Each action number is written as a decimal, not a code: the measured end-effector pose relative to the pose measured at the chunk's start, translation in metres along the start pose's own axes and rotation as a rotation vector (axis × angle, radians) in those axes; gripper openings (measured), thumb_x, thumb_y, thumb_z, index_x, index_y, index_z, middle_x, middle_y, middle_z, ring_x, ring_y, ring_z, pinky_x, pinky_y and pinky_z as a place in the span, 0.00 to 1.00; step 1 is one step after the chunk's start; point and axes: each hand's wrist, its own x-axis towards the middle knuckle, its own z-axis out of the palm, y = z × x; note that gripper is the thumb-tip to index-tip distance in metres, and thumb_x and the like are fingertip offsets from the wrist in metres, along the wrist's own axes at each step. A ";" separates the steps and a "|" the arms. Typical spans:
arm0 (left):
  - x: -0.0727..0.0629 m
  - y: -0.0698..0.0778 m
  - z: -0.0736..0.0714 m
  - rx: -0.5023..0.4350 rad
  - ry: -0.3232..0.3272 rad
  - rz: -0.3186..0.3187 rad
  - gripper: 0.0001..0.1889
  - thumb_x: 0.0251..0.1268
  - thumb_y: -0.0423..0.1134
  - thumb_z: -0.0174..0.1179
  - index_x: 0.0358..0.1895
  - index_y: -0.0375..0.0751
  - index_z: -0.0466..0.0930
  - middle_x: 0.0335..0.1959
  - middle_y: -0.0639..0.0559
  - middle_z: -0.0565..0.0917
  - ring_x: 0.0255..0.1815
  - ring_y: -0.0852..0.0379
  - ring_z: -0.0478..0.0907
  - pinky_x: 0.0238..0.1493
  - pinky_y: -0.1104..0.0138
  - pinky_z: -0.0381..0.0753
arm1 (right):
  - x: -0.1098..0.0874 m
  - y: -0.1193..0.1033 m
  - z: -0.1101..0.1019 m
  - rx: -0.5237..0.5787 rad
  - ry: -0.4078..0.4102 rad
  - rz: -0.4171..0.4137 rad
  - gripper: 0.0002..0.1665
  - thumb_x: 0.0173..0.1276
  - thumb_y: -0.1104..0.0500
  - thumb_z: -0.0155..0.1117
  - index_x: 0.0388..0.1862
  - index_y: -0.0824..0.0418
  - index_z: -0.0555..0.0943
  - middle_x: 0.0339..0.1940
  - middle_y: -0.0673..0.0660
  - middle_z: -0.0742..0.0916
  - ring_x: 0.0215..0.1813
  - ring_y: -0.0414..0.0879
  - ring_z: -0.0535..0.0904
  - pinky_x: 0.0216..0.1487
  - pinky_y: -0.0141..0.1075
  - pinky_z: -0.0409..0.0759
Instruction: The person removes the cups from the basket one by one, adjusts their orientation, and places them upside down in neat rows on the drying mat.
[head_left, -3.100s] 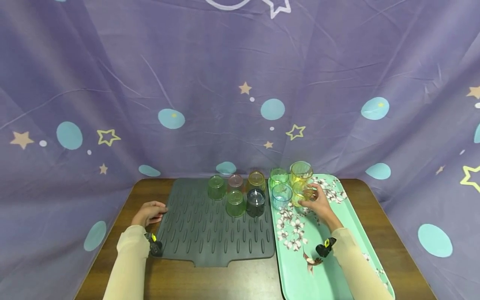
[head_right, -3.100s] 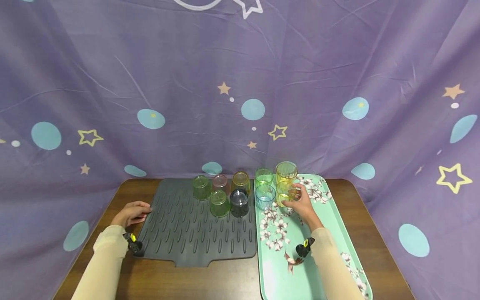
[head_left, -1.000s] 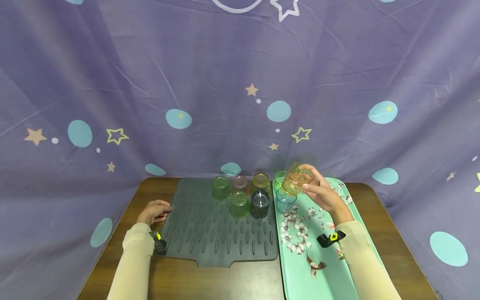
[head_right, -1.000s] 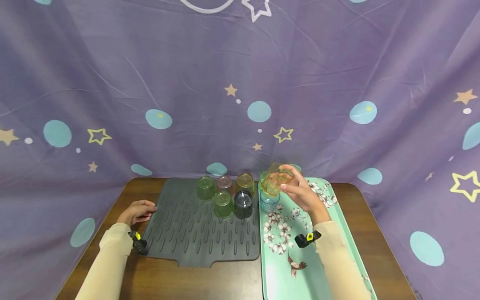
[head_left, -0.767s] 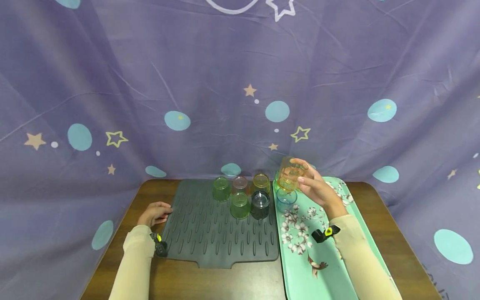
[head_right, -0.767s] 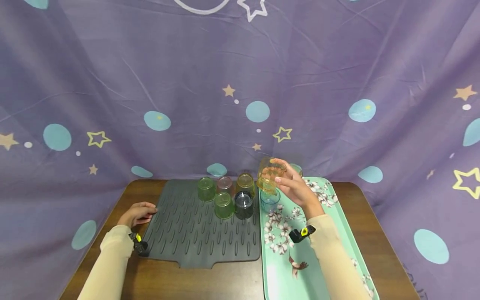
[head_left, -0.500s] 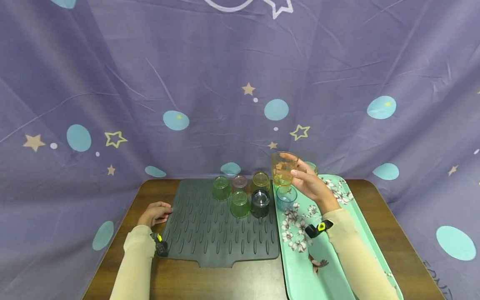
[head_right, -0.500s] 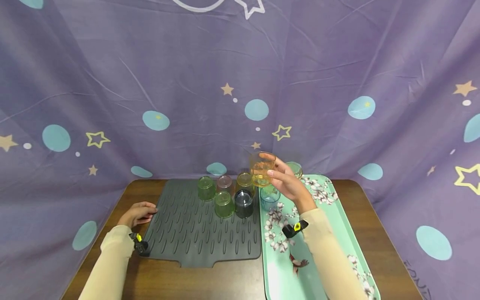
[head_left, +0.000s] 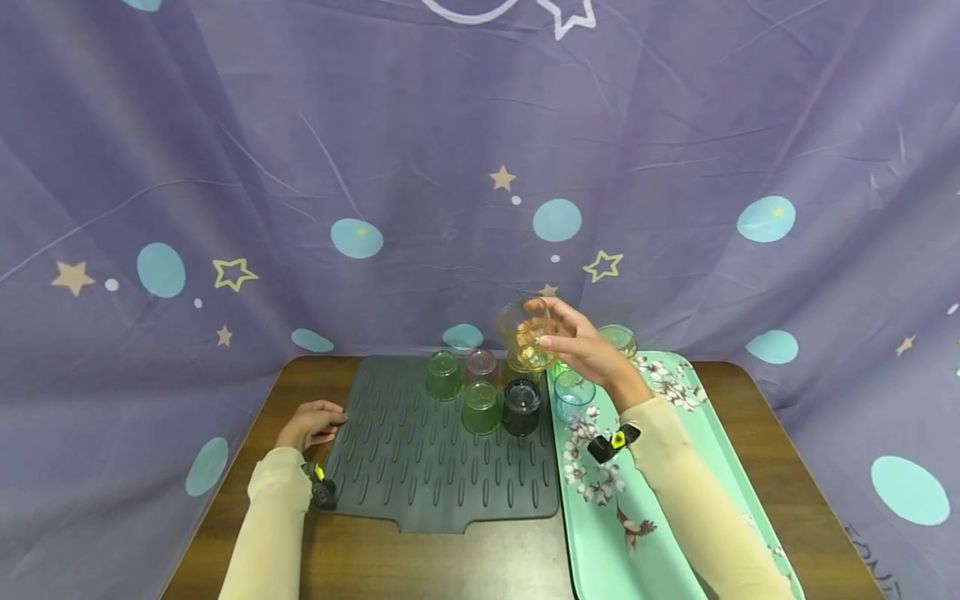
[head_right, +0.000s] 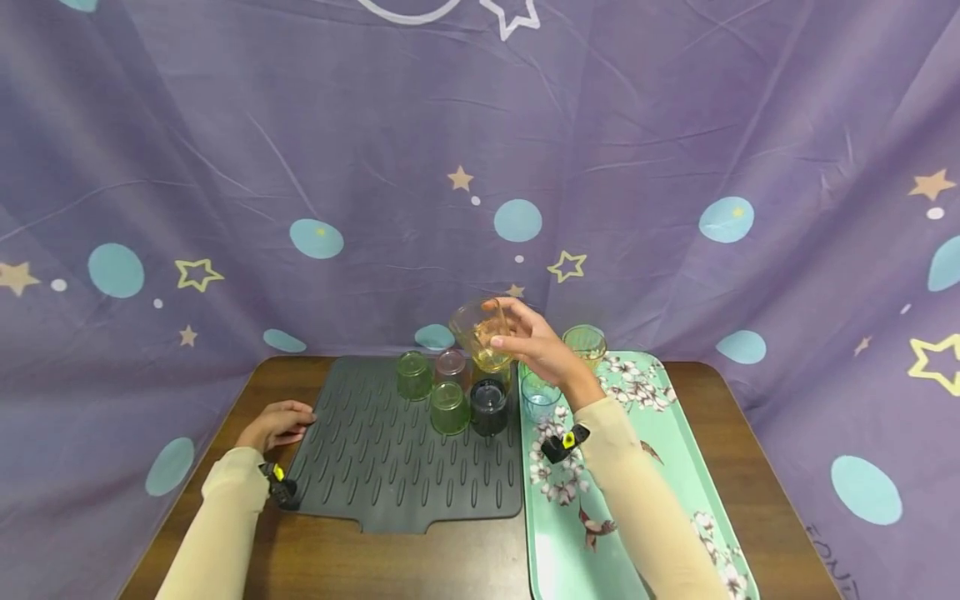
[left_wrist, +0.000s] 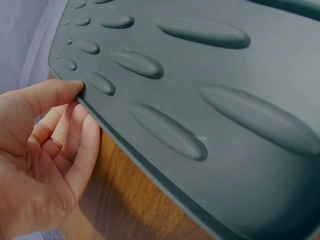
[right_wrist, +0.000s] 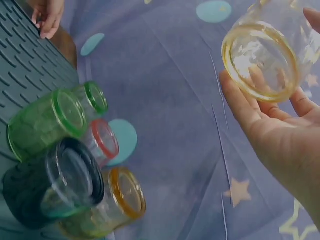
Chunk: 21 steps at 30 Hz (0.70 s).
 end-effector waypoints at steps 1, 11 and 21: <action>0.000 0.000 0.000 -0.001 0.001 0.000 0.06 0.68 0.29 0.60 0.45 0.35 0.75 0.26 0.59 0.78 0.27 0.65 0.75 0.33 0.72 0.82 | 0.003 -0.001 0.003 -0.025 0.002 0.003 0.29 0.72 0.67 0.58 0.70 0.54 0.67 0.69 0.51 0.72 0.65 0.44 0.74 0.57 0.36 0.80; -0.003 0.002 0.000 -0.004 0.000 0.010 0.08 0.69 0.29 0.60 0.47 0.32 0.75 0.26 0.58 0.79 0.27 0.64 0.76 0.34 0.71 0.82 | 0.040 -0.006 0.043 -0.390 -0.079 0.060 0.36 0.65 0.63 0.73 0.72 0.58 0.74 0.67 0.58 0.81 0.58 0.47 0.80 0.56 0.40 0.82; -0.001 -0.001 -0.001 -0.007 -0.009 0.013 0.08 0.69 0.29 0.60 0.47 0.32 0.75 0.26 0.58 0.78 0.27 0.64 0.76 0.33 0.72 0.82 | 0.076 -0.003 0.086 -0.898 -0.211 0.115 0.35 0.58 0.53 0.80 0.63 0.51 0.75 0.59 0.55 0.82 0.46 0.46 0.82 0.49 0.42 0.83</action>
